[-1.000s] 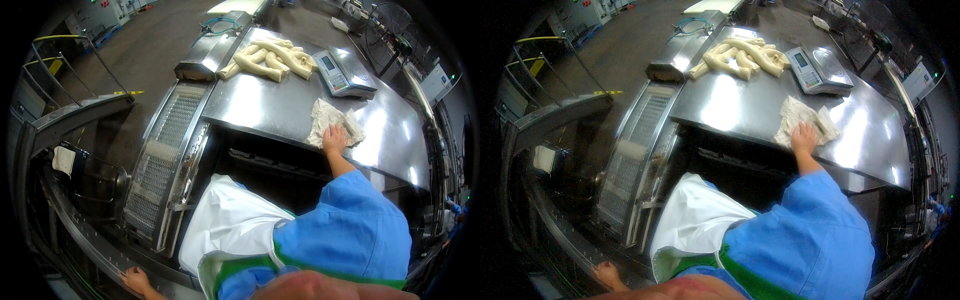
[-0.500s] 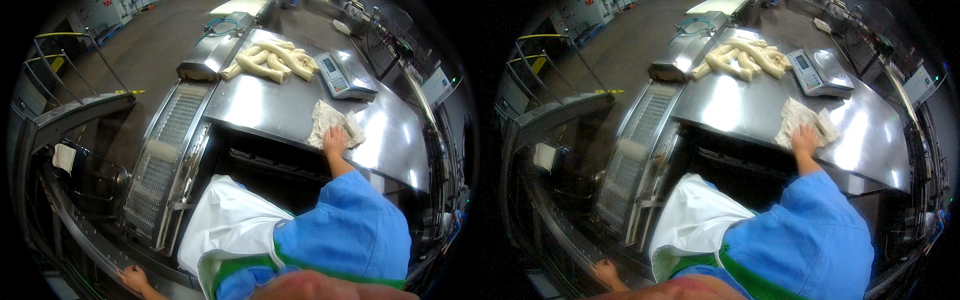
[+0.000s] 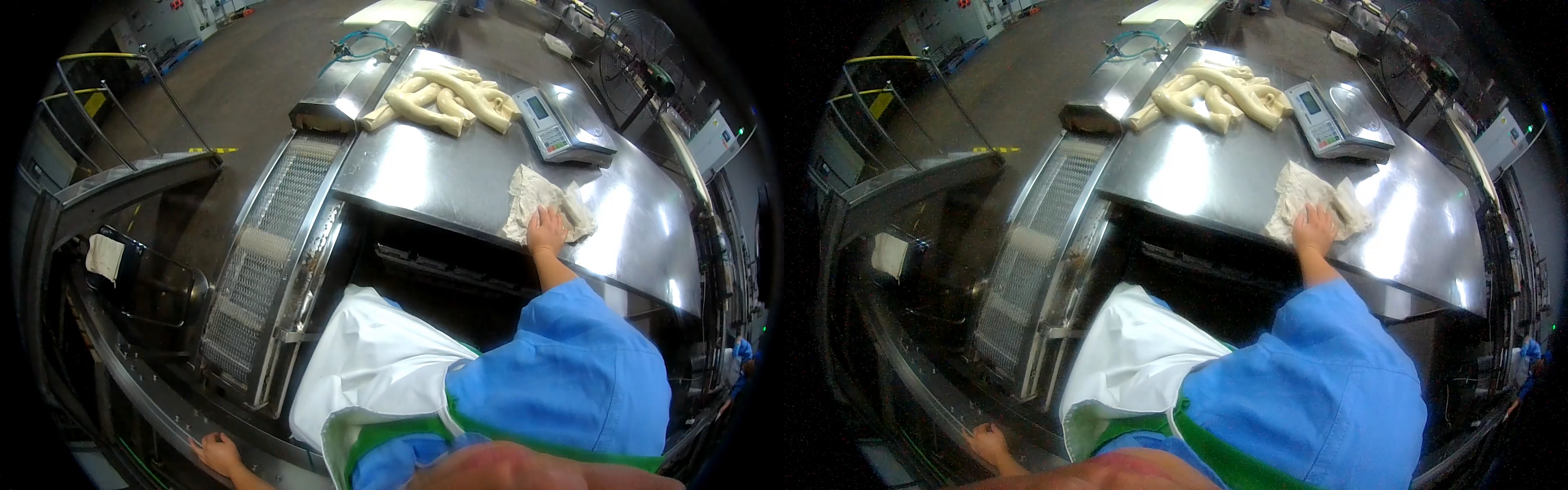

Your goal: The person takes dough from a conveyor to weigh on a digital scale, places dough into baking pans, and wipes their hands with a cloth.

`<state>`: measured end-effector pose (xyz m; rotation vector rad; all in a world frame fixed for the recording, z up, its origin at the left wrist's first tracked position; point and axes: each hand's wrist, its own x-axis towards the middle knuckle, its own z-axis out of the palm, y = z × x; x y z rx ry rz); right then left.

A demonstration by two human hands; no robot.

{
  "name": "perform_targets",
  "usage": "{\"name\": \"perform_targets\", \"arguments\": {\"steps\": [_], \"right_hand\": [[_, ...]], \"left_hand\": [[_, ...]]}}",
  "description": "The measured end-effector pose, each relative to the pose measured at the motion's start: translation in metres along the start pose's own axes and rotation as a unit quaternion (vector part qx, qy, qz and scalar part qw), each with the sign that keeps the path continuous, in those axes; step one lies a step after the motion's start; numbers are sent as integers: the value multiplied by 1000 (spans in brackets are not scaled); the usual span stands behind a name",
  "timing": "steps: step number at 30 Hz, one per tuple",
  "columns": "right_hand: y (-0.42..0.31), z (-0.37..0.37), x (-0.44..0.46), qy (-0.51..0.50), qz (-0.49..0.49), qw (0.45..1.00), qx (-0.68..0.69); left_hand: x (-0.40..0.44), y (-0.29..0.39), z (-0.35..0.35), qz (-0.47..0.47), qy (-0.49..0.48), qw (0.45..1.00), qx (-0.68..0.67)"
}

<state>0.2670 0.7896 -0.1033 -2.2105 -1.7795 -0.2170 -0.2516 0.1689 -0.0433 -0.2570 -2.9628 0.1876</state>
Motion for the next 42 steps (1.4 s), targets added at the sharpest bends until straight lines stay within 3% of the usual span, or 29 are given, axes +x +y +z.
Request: {"name": "perform_targets", "arguments": {"steps": [42], "right_hand": [[1,3,-1,19,-5,1000,-4]], "left_hand": [[-1,6,-4,-18,-8,1000,9]]}}
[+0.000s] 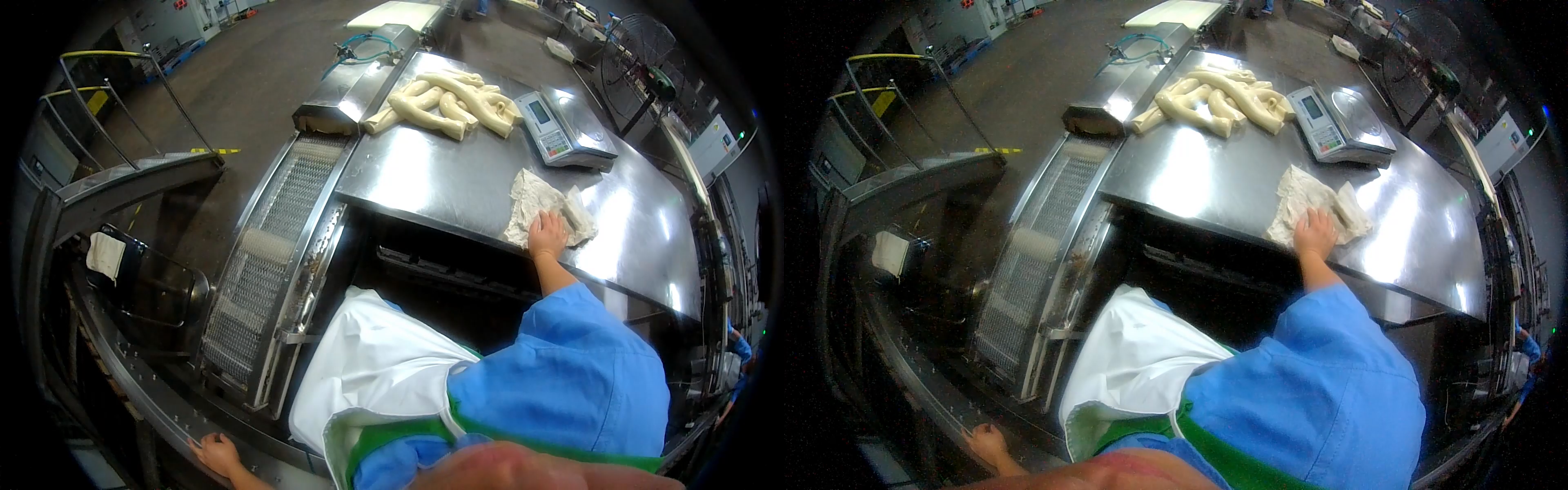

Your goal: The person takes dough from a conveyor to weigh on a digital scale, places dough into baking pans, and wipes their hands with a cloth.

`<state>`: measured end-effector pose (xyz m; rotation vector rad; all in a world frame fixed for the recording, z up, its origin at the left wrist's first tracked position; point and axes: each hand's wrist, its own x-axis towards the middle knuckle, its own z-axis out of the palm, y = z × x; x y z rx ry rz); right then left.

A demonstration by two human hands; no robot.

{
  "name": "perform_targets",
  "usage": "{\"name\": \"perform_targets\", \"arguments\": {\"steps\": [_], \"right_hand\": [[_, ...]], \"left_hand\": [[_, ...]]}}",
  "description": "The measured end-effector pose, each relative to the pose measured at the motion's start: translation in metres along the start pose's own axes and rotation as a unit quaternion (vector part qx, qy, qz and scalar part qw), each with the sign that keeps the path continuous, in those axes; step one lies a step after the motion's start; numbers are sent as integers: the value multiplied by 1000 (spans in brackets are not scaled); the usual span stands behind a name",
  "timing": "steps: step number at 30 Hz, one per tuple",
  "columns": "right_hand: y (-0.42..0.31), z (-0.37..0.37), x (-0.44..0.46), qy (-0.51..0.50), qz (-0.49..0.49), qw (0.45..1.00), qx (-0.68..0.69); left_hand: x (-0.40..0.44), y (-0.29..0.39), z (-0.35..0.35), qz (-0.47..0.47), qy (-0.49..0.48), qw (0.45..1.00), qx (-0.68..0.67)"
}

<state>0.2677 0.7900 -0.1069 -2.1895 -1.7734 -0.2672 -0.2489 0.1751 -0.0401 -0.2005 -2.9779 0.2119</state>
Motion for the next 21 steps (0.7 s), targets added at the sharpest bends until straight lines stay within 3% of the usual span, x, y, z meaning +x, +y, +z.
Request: {"name": "perform_targets", "arguments": {"steps": [21], "right_hand": [[2,5,1,19,-7,1000,11]], "left_hand": [[1,-2,2,3,-5,1000,-10]]}}
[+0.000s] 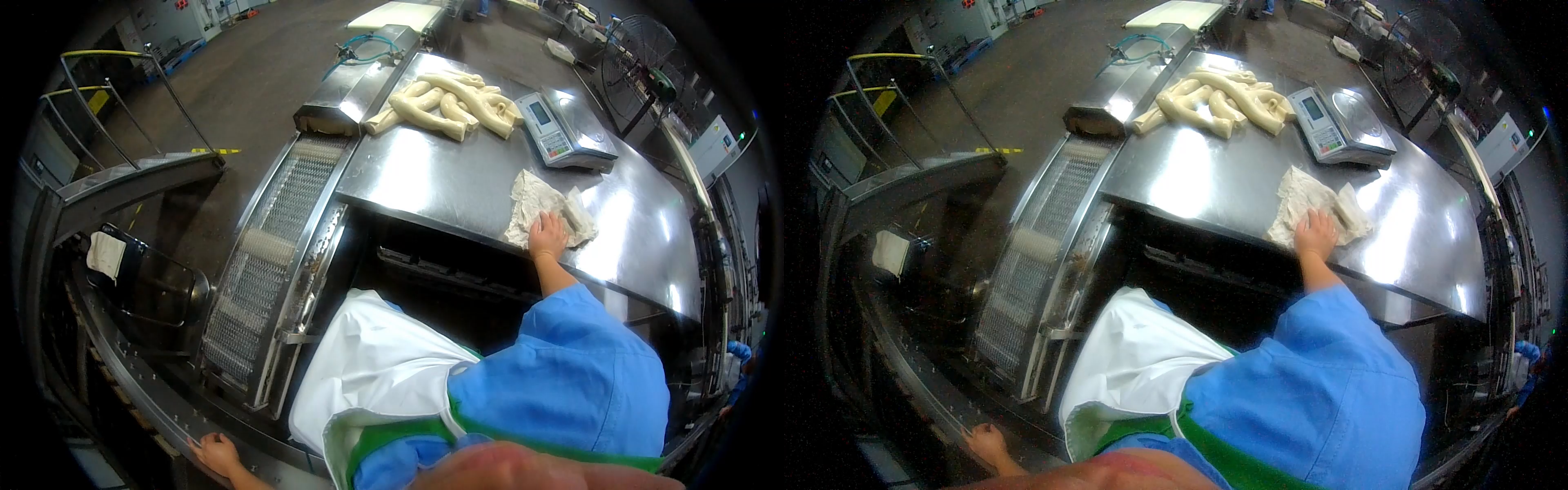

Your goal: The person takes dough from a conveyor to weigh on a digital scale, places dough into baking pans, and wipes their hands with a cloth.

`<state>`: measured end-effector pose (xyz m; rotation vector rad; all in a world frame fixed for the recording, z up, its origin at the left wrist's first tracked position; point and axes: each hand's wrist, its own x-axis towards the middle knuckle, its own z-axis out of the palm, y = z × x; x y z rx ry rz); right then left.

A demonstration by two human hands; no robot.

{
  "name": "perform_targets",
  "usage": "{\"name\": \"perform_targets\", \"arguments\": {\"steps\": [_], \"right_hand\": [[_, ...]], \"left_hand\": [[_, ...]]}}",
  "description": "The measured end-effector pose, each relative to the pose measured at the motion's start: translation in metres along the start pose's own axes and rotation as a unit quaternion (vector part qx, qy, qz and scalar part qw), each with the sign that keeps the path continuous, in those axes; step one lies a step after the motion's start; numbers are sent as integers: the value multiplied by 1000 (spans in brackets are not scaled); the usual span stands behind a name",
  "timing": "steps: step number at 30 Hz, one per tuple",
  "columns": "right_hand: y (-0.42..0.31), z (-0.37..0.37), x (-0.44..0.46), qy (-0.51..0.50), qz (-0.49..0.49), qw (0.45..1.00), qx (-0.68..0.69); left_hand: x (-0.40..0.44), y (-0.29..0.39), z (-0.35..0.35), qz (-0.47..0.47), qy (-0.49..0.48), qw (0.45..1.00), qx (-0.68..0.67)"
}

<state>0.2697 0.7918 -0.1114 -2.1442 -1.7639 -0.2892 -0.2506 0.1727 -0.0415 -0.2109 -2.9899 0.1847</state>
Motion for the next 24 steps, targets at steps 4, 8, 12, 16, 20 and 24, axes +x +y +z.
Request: {"name": "perform_targets", "arguments": {"steps": [4,8,12,16,20,24], "right_hand": [[1,2,0,1,1,1000,1],[-1,-3,0,-6,3,1000,5],[-1,-3,1,-14,5,1000,-5],[-2,-4,1,-17,9,1000,-1],[0,-2,2,-16,2,1000,-6],[-1,-3,2,-14,4,1000,-10]], "left_hand": [[-1,3,-3,-7,-3,1000,8],[-1,3,-3,-8,-3,1000,6],[-3,8,-6,-24,-4,1000,14],[-3,10,-10,-20,-9,1000,16],[-2,7,-6,-16,-8,1000,9],[-1,3,-1,-15,-1,1000,13]]}}
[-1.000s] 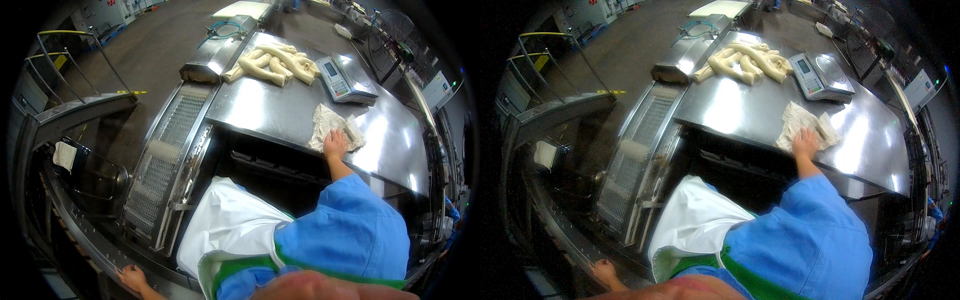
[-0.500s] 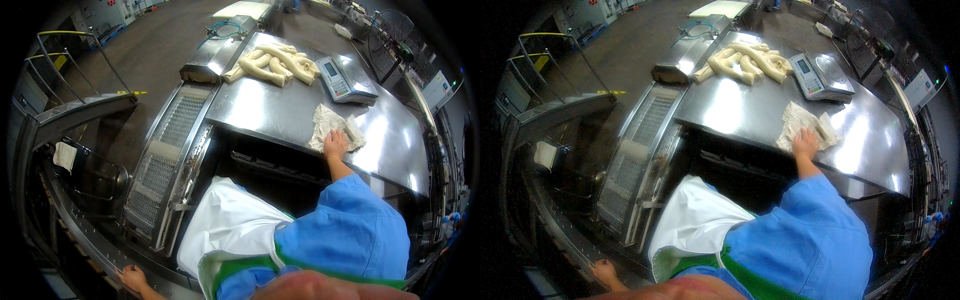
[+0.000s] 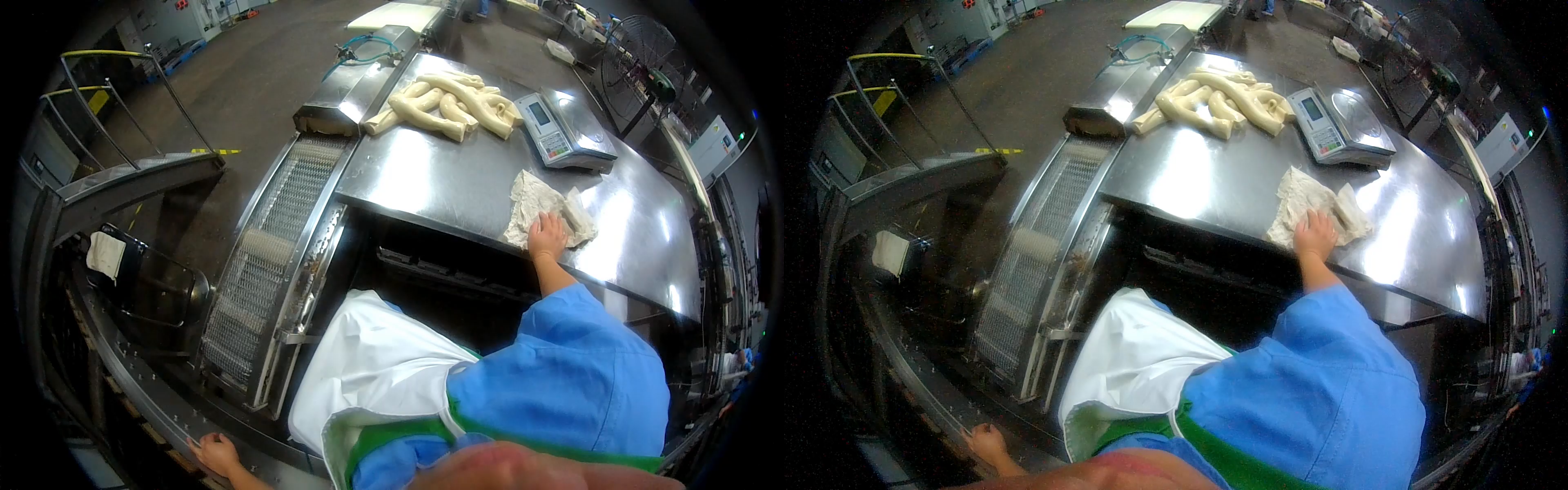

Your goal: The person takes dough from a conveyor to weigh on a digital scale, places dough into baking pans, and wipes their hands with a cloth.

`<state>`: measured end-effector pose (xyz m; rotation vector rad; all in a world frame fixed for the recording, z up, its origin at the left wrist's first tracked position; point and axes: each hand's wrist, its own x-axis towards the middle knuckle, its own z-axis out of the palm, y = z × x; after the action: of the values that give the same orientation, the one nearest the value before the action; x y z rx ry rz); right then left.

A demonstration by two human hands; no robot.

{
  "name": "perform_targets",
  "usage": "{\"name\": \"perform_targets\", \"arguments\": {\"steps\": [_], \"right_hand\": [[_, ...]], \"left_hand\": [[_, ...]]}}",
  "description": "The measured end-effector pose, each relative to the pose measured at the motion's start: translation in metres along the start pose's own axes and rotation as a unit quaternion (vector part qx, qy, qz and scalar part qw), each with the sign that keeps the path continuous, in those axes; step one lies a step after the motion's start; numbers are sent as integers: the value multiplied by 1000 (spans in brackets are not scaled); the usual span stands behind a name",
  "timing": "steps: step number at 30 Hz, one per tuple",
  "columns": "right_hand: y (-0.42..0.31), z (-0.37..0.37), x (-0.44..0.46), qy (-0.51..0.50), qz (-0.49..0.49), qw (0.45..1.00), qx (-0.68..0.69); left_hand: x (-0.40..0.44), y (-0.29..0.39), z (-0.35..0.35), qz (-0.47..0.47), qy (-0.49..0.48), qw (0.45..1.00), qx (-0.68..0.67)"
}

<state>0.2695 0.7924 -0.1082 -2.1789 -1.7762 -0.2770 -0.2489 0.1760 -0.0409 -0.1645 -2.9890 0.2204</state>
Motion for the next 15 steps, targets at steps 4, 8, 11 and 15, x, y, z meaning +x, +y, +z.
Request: {"name": "perform_targets", "arguments": {"steps": [4,8,11,15], "right_hand": [[1,1,0,1,2,1000,1],[3,6,1,5,0,1000,0],[2,3,0,4,-2,1000,7],[2,2,-1,7,-4,1000,8]], "left_hand": [[0,-2,3,7,10,1000,-10],[2,-6,8,16,17,1000,-8],[2,-4,5,5,3,1000,-10],[0,0,1,-5,-4,1000,-4]]}}
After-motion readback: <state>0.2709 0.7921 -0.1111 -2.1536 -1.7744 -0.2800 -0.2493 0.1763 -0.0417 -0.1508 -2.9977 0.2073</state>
